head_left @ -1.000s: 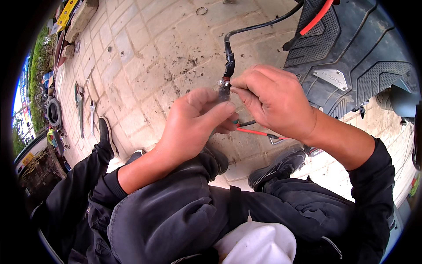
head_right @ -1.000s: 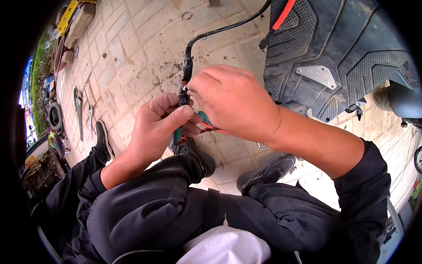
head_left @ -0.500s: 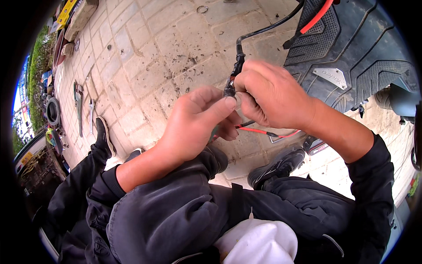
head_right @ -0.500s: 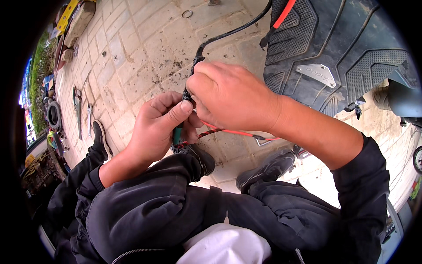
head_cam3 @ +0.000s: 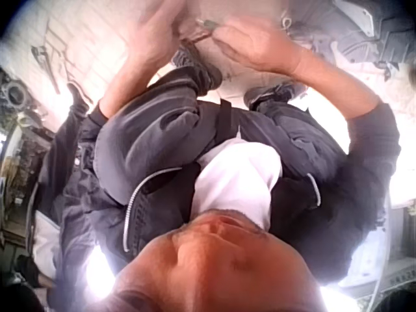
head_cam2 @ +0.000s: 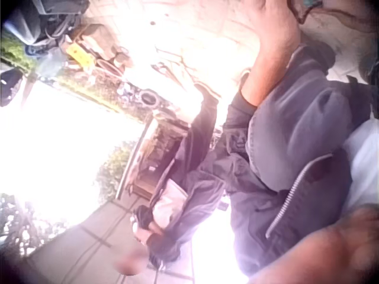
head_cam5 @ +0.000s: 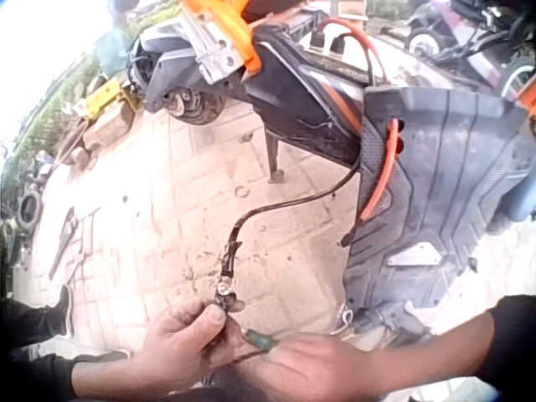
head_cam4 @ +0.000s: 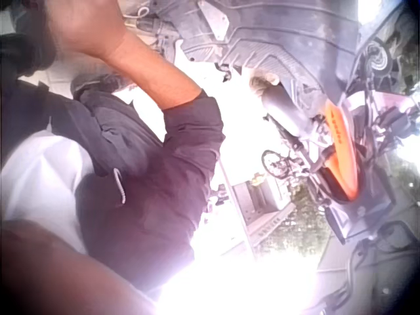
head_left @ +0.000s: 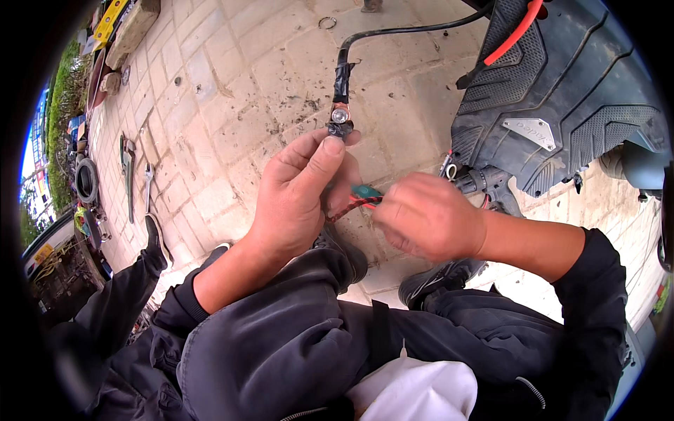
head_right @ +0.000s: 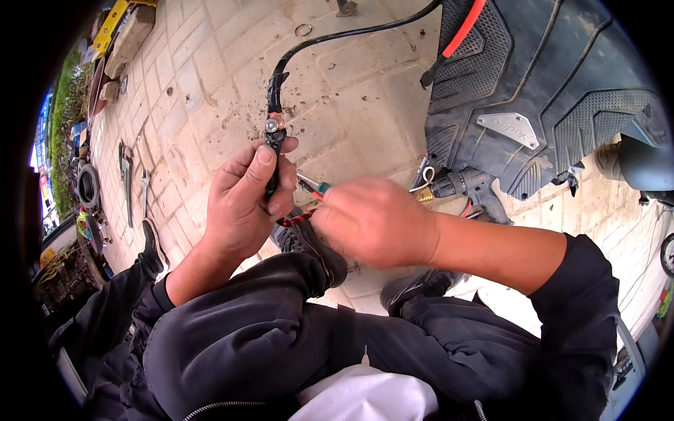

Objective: The person repairs a scooter by stripping and twisting wires, securing them with electrical tape, and using a power drill to make holes in a plastic floorboard. The person then places the floorboard back onto the scooter.

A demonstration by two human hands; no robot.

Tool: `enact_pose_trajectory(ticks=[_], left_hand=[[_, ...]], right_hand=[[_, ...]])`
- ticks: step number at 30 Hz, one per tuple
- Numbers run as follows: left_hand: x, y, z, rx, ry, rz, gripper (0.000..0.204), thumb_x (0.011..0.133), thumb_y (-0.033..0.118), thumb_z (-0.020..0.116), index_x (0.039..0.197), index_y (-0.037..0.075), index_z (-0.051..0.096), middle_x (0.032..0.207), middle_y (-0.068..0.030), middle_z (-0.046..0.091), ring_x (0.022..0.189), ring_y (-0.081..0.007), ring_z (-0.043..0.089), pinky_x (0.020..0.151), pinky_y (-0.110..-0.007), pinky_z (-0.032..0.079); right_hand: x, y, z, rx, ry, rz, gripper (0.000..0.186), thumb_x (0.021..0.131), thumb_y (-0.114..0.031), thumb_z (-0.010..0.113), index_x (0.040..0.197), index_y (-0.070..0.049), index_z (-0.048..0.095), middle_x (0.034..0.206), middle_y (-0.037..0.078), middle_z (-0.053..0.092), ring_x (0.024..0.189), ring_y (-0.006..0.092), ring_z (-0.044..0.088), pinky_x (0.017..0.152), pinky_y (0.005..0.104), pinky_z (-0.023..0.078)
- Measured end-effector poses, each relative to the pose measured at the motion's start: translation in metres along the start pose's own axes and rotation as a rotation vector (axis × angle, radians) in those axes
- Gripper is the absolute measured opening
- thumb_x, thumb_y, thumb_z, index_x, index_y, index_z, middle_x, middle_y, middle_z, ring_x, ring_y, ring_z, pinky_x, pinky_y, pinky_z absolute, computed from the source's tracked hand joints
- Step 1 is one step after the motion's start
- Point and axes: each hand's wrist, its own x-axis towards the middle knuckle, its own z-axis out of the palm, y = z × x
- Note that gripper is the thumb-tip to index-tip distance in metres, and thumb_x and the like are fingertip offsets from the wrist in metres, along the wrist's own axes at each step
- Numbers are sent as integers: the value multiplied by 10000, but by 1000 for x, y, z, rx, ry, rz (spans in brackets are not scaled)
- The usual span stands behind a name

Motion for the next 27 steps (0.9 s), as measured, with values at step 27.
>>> enact_pose_trajectory(ticks=[27], left_hand=[[-8, -13, -24, -206, -174, -389, 543, 1030, 369, 362, 1359, -63, 360, 677, -4, 438, 528, -104, 383, 523, -273, 330]], right_hand=[[-214, 33, 15, -274, -799, 575, 176, 835, -144, 586, 944, -36, 671, 873, 123, 631, 817, 317, 657, 675, 439, 530]])
